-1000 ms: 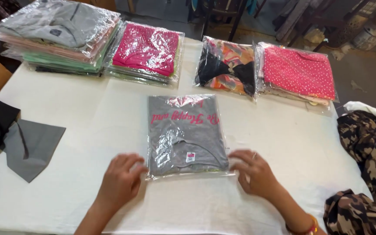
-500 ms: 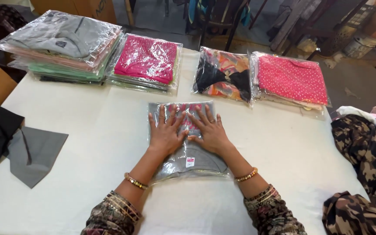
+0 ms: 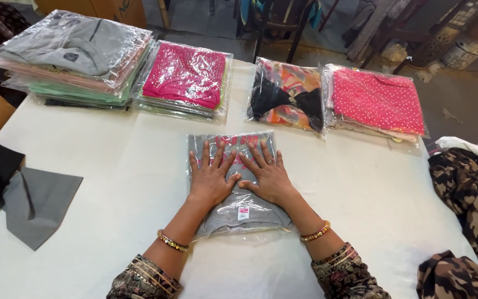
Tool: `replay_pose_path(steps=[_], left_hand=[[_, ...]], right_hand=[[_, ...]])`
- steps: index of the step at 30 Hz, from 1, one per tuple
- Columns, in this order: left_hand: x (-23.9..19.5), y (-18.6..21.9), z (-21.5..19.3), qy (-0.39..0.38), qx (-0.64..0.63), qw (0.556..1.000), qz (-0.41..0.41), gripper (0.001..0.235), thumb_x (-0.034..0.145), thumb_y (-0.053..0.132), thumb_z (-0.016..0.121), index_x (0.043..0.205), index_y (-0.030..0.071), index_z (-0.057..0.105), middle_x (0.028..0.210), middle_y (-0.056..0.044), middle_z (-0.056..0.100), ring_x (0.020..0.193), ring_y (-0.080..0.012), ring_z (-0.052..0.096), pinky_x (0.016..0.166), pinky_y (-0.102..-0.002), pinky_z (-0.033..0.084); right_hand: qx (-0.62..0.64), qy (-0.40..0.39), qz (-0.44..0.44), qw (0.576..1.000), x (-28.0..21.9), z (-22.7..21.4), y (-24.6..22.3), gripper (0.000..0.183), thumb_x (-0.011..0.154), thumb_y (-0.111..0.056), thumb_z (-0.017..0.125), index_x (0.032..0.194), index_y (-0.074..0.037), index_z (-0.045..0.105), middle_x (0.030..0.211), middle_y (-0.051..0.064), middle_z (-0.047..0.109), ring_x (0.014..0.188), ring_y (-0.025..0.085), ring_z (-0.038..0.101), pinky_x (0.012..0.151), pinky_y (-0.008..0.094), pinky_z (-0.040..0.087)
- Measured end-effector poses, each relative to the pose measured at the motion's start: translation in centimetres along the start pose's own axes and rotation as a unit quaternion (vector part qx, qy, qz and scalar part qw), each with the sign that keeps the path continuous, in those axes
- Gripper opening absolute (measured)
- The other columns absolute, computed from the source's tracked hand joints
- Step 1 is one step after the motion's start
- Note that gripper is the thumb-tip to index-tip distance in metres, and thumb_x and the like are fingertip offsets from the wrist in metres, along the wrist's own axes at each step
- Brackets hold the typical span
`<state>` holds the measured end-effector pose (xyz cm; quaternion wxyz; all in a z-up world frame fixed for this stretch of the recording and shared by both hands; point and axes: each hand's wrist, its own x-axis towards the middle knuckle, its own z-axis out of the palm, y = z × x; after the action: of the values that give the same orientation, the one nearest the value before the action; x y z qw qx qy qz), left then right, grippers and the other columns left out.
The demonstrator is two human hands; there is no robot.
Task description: The person folds a light green t-shirt on a white table, smoothing it out and folding the sides and bottom up. They then place the folded t-shirt into a clear plastic bag and seal it.
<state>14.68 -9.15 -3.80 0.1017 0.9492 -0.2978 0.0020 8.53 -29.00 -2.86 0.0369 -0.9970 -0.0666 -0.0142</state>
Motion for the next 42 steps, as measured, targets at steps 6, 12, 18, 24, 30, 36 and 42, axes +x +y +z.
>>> replay_pose_path(steps=[6,12,18,24,30,36,42], left_hand=[[-0.1,-0.1,-0.1,0.007,-0.011,1.000,0.005,0.072,0.095,0.067,0.037,0.159,0.036,0.027,0.171,-0.002,0.007,0.155,-0.0386,-0.008,0.116,-0.072,-0.006],[0.1,0.0,-1.0,-0.023,-0.010,1.000,-0.006,0.073,0.094,0.069,0.039,0.159,0.038,0.026,0.171,-0.002,0.008,0.156,-0.0387,-0.006,0.115,-0.074,-0.005],[2.0,-2.8,-0.7,0.069,0.018,0.997,-0.006,0.076,0.092,0.074,0.037,0.159,0.038,0.027,0.170,-0.005,0.012,0.156,-0.0409,-0.002,0.113,-0.076,0.000],[1.7,-3.1,-0.5,-0.007,0.010,1.000,-0.025,0.078,0.092,0.076,0.038,0.159,0.038,0.023,0.172,-0.005,0.009,0.155,-0.0402,-0.002,0.112,-0.077,0.001],[-3.0,-3.2,-4.7,-0.026,-0.079,0.983,0.164,0.094,0.085,0.070,0.059,0.162,0.029,0.022,0.172,-0.009,0.014,0.156,-0.0381,0.004,0.114,-0.075,0.006],[-12.9,1.0,-10.6,-0.263,0.045,0.948,0.172,0.093,0.087,0.047,0.067,0.164,0.037,0.016,0.174,-0.004,0.008,0.156,-0.0334,-0.003,0.115,-0.076,0.003],[-14.2,-4.1,-1.3,0.070,0.113,0.958,0.254,0.067,0.091,0.012,0.058,0.155,0.019,0.041,0.153,-0.011,0.049,0.144,-0.0299,0.044,0.117,-0.053,0.034]], right_hand=[[0.002,-0.015,0.004,1.000,-0.1,-0.5,-0.2,0.090,0.086,-0.079,0.048,0.162,-0.038,0.023,0.172,0.002,0.008,0.158,0.031,-0.003,0.119,0.069,0.005],[0.010,-0.027,0.008,1.000,0.0,-1.1,0.0,0.089,0.085,-0.080,0.048,0.161,-0.039,0.024,0.173,0.002,0.008,0.158,0.031,-0.003,0.119,0.070,0.005],[0.012,0.017,0.013,1.000,1.2,-0.4,1.6,0.092,0.083,-0.079,0.051,0.161,-0.036,0.025,0.172,0.004,0.010,0.158,0.035,-0.003,0.115,0.074,0.003],[0.019,-0.009,0.019,1.000,1.4,-0.2,1.9,0.090,0.086,-0.077,0.050,0.161,-0.034,0.028,0.171,0.005,0.012,0.157,0.036,0.000,0.116,0.074,0.004],[0.130,0.035,-0.078,0.988,-4.0,-5.3,3.0,0.088,0.084,-0.059,0.071,0.157,-0.026,0.037,0.167,0.008,0.031,0.157,0.034,0.022,0.122,0.061,0.021],[0.050,-0.070,-0.165,0.983,-13.3,-8.8,-1.2,0.088,0.071,-0.039,0.085,0.151,-0.023,0.051,0.160,0.010,0.044,0.149,0.033,0.033,0.112,0.056,0.025],[-0.006,0.155,-0.201,0.967,-14.2,-4.6,0.4,0.053,0.076,-0.015,0.076,0.128,-0.017,0.067,0.134,0.003,0.068,0.126,0.021,0.062,0.101,0.042,0.048]])
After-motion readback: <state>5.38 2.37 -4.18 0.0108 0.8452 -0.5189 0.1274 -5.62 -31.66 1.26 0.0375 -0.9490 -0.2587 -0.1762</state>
